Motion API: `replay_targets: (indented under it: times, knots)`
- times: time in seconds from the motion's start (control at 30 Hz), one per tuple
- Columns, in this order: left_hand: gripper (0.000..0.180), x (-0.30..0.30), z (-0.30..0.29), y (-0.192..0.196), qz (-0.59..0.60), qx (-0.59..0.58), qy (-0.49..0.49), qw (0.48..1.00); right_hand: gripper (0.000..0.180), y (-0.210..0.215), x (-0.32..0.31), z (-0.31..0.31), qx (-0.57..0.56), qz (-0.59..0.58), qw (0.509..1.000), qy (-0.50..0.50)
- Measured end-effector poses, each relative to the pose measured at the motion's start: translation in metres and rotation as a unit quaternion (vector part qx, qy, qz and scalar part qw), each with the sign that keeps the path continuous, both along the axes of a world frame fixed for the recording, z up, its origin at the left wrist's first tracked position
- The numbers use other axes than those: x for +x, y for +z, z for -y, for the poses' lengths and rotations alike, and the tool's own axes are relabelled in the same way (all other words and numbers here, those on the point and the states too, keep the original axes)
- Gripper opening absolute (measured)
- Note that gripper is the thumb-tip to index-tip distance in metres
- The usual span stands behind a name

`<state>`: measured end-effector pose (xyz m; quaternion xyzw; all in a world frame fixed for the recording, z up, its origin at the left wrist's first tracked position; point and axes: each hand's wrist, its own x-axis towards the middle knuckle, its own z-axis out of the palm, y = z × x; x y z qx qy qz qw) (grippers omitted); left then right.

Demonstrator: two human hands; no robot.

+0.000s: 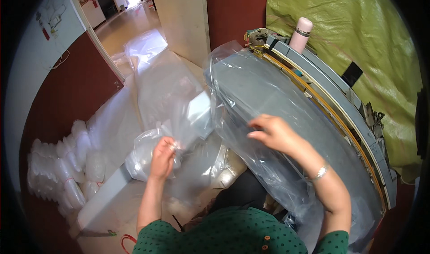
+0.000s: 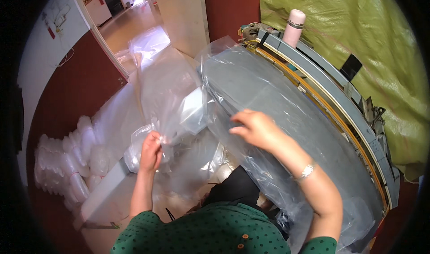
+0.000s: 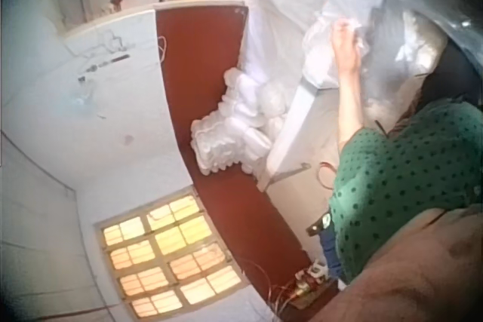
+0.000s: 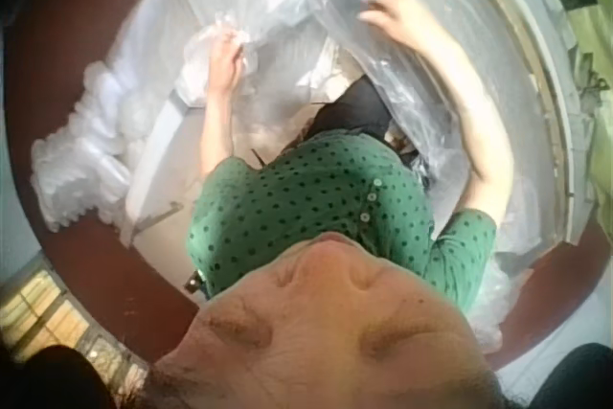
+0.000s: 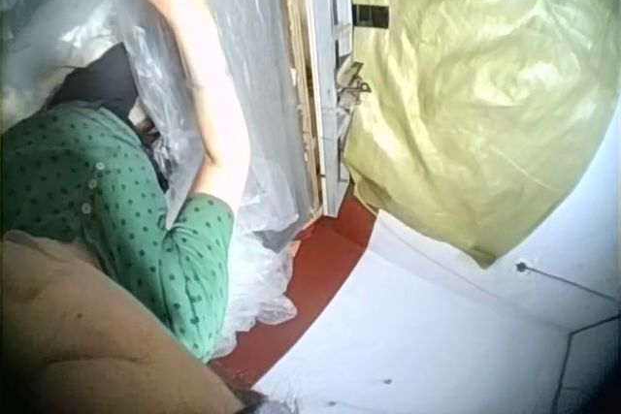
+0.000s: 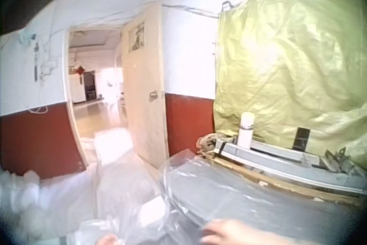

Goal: The person wraps a large, rectangular upholstered furniture piece with a clear plastic sheet. They repeatedly lift, fold, and smooth the plastic over the surface of the item, ensuring it is fully covered. The task involves handling the plastic and the furniture piece by hand to achieve a protective covering.

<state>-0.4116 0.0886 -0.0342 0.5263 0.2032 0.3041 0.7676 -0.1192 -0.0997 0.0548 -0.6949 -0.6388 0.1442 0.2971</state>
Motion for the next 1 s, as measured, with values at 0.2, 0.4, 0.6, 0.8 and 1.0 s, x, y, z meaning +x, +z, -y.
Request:
replay_targets:
  times: [0.2, 0.4, 0.6, 0.8, 1.0]
  knots:
    - [0.005, -0.005, 0.069, 0.009, -0.036, 0.132, -0.117, 0.984, 0.065, -0.068, -0.052, -0.067, -0.011, -0.267, 0.963, 0.008]
    - [0.01, -0.015, 0.075, 0.026, -0.123, 0.323, -0.24, 0.907, 0.025, -0.092, -0.048, -0.053, -0.09, -0.484, 0.871, 0.013]
    - [0.017, 0.034, 0.084, 0.058, -0.093, 0.463, 0.033, 0.881, 0.033, -0.043, -0.075, -0.021, -0.073, -0.377, 0.922, -0.041]
    - [0.013, 0.04, 0.071, 0.026, -0.101, 0.616, 0.018, 0.781, 0.034, -0.037, -0.084, -0.006, -0.011, -0.364, 0.927, -0.088]
    - [0.005, -0.038, -0.004, 0.028, 0.117, 0.168, 0.245, 0.948, 0.037, -0.043, 0.022, 0.006, 0.16, -0.304, 0.874, -0.344]
